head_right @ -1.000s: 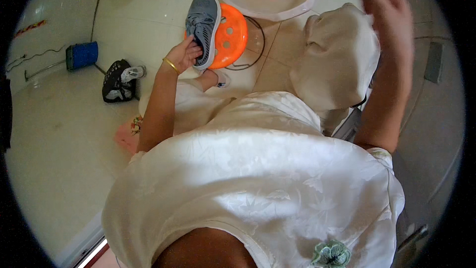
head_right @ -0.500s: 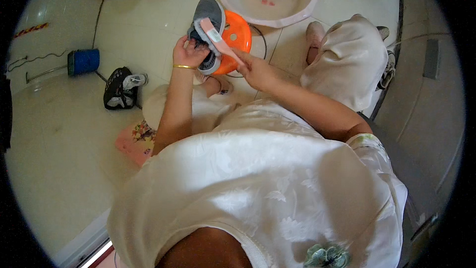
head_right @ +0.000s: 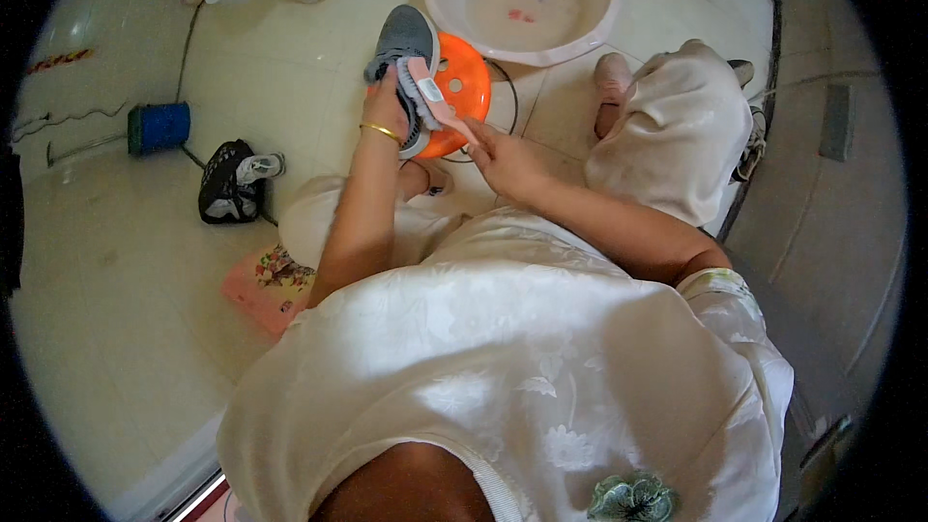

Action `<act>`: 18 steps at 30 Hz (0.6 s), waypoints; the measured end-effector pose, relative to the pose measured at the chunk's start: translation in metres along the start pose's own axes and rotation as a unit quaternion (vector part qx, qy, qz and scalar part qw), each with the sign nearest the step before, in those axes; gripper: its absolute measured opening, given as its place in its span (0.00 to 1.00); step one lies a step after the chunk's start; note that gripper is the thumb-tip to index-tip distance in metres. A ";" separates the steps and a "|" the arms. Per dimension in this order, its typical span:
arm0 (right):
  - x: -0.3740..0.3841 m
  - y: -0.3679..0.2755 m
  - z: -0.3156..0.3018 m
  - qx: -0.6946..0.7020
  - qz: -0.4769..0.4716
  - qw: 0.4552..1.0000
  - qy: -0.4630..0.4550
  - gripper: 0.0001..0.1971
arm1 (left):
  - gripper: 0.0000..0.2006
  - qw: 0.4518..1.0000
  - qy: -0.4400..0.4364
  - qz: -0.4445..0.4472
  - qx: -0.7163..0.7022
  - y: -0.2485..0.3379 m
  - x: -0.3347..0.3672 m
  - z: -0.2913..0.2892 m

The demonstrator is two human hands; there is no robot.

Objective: The person scrubs the exterior surfaces and sole of a shoe using a brush and soapy water while sitting on the floor.

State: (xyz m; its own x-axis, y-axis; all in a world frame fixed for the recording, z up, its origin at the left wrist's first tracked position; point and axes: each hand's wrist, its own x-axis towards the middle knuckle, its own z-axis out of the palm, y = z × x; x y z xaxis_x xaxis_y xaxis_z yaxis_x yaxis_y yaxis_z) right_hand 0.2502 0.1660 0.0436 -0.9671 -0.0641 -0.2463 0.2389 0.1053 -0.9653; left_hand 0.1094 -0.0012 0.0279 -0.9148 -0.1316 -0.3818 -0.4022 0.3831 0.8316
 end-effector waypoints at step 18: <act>0.061 -0.018 0.008 -0.225 -0.049 0.971 0.067 0.18 | 0.16 0.894 -0.115 -0.002 -0.433 -0.033 0.011 -0.002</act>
State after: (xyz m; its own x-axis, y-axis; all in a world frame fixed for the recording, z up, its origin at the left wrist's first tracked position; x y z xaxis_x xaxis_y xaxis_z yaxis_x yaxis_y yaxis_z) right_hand 0.1876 0.1519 0.0455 -0.9931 0.0304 -0.1136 0.1124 0.5297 -0.8407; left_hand 0.1125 -0.0170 -0.0034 -0.9212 0.0986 -0.3763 -0.3750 -0.4822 0.7917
